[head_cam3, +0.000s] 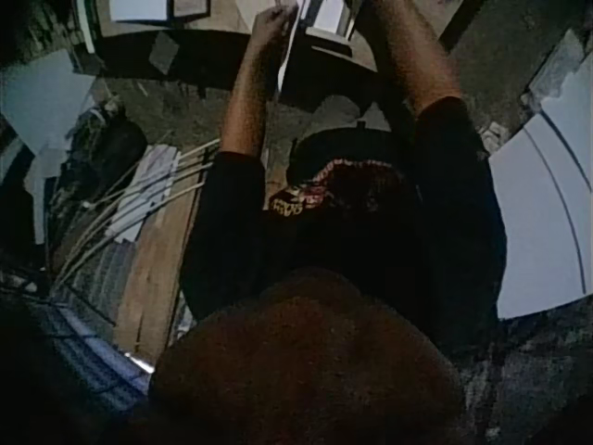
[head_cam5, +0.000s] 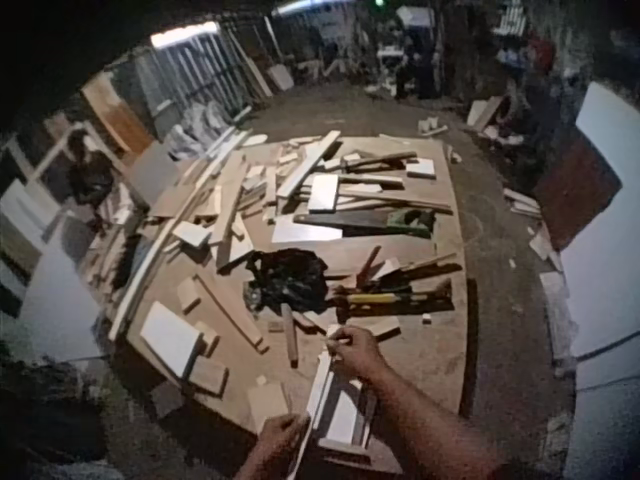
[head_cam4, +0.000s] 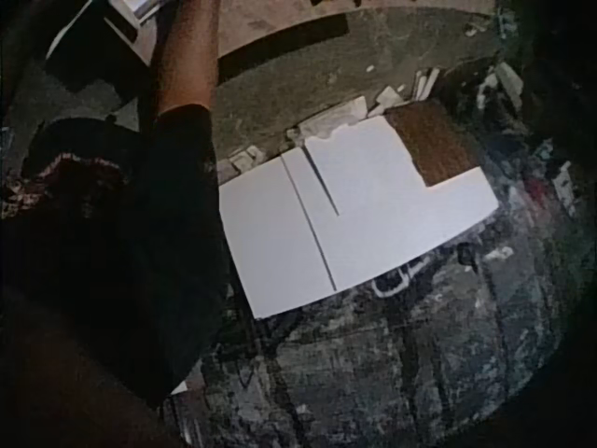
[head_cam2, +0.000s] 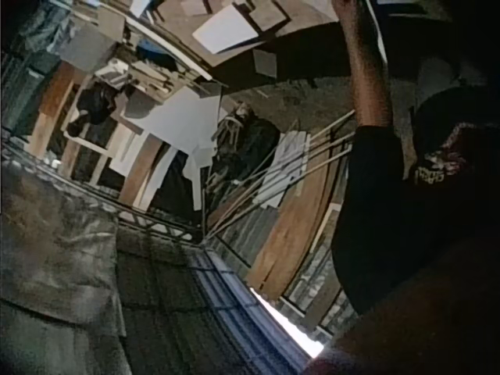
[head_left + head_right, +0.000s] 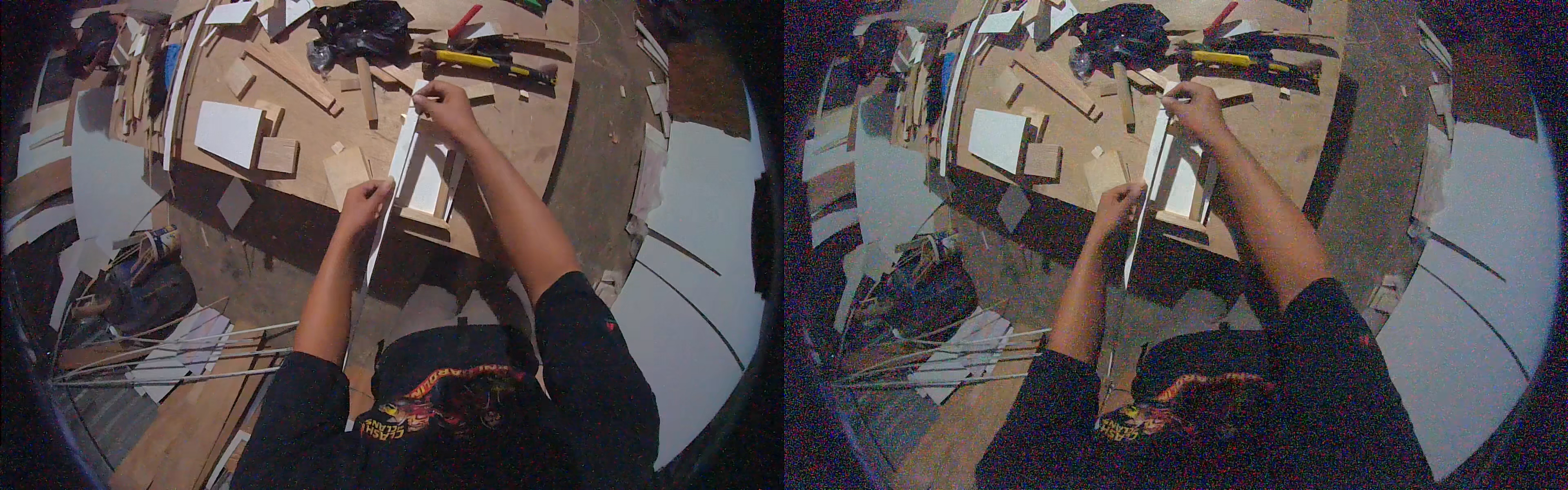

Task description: The person assembles a small wooden frame by gluing and aligning thin wood strips, then uses a hand saw to cut another length of wood for the project.

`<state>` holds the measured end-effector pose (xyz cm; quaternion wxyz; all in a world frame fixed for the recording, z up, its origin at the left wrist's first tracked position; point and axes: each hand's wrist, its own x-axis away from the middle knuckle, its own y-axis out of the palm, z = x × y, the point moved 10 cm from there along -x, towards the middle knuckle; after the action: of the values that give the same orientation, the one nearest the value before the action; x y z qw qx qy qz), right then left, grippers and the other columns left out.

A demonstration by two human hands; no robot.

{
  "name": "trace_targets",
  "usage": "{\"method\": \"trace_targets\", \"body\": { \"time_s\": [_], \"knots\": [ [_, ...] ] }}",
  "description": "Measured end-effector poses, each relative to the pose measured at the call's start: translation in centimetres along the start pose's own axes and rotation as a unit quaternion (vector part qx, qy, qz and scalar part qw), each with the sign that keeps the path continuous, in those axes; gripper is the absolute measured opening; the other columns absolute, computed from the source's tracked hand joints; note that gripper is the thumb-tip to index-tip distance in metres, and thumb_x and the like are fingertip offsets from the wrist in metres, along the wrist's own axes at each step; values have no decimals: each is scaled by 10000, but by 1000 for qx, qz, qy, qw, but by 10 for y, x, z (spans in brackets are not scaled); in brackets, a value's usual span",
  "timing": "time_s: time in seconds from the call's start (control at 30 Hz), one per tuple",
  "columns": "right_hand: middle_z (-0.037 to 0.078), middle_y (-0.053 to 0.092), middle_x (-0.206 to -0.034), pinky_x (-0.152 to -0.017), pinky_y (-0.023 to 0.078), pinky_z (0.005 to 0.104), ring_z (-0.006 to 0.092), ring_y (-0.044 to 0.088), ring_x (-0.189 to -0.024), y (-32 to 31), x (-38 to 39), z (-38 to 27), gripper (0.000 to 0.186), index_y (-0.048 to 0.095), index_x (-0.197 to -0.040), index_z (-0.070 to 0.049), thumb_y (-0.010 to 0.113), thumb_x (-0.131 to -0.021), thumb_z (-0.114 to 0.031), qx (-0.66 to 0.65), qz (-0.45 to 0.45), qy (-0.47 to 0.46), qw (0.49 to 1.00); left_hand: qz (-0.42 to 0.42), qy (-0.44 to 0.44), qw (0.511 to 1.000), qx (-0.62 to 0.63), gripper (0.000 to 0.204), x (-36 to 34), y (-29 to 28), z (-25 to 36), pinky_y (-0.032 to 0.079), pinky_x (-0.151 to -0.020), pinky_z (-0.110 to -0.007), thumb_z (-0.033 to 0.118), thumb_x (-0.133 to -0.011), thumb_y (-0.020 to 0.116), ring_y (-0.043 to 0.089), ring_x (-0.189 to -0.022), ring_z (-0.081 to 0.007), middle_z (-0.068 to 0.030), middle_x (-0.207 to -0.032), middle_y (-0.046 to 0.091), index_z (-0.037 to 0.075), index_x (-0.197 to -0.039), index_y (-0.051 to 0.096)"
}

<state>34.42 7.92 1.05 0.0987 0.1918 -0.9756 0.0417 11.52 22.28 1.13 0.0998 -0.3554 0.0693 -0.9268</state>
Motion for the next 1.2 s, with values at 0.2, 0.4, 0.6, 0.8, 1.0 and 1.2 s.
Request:
{"method": "trace_targets", "body": {
  "time_s": [0.2, 0.4, 0.6, 0.8, 1.0, 1.2],
  "knots": [
    [127, 732, -859, -753, 557, 382, 238, 715, -806, 10, 2, 6, 215, 742, -962, -61, 762, -819, -221, 96, -50, -20, 994, 57, 19, 997, 48, 356, 11, -13, -20, 440, -612, -245, 319, -1009, 614, 528, -672, -68, 2, -771, 633, -20, -1015, 722],
    [172, 735, -968, -843, 543, 423, 325, 711, -945, -19, 39, -10, 229, 745, -942, -74, 779, -782, -235, 312, -100, -13, 945, 94, 24, 994, 41, 376, 7, -23, -27, 462, -524, -264, 346, -1046, 538, 581, -579, -103, -23, -721, 655, 17, -1009, 715],
    [153, 736, -918, -804, 550, 448, 328, 716, -891, -17, 38, 6, 212, 746, -938, -88, 785, -773, -214, 360, -148, 12, 921, 82, 34, 993, 83, 387, 2, -22, -27, 465, -479, -256, 360, -1052, 516, 590, -536, -104, -26, -702, 654, 28, -1058, 714],
    [157, 731, -906, -803, 557, 472, 365, 704, -861, -9, 55, -16, 197, 761, -913, -124, 776, -717, -134, 450, -118, -35, 885, 82, 28, 993, 86, 390, 2, -22, -29, 471, -478, -249, 369, -1052, 517, 590, -530, -101, -25, -719, 665, 31, -1056, 713],
    [115, 722, -938, -835, 558, 474, 356, 670, -954, -2, 71, -24, 222, 761, -886, -122, 763, -664, -122, 507, -97, -69, 854, 89, 44, 992, 72, 406, 6, -25, -22, 467, -477, -245, 402, -1035, 543, 586, -530, -92, -18, -700, 653, 36, -1009, 715],
    [66, 707, -984, -799, 554, 451, 312, 653, -960, 14, 82, -27, 175, 741, -877, -100, 725, -706, -132, 552, -99, -161, 812, 96, 24, 991, 85, 420, 14, -22, -11, 432, -494, -251, 388, -1005, 613, 551, -546, -79, -21, -687, 639, -5, -907, 722]
  ]
}}
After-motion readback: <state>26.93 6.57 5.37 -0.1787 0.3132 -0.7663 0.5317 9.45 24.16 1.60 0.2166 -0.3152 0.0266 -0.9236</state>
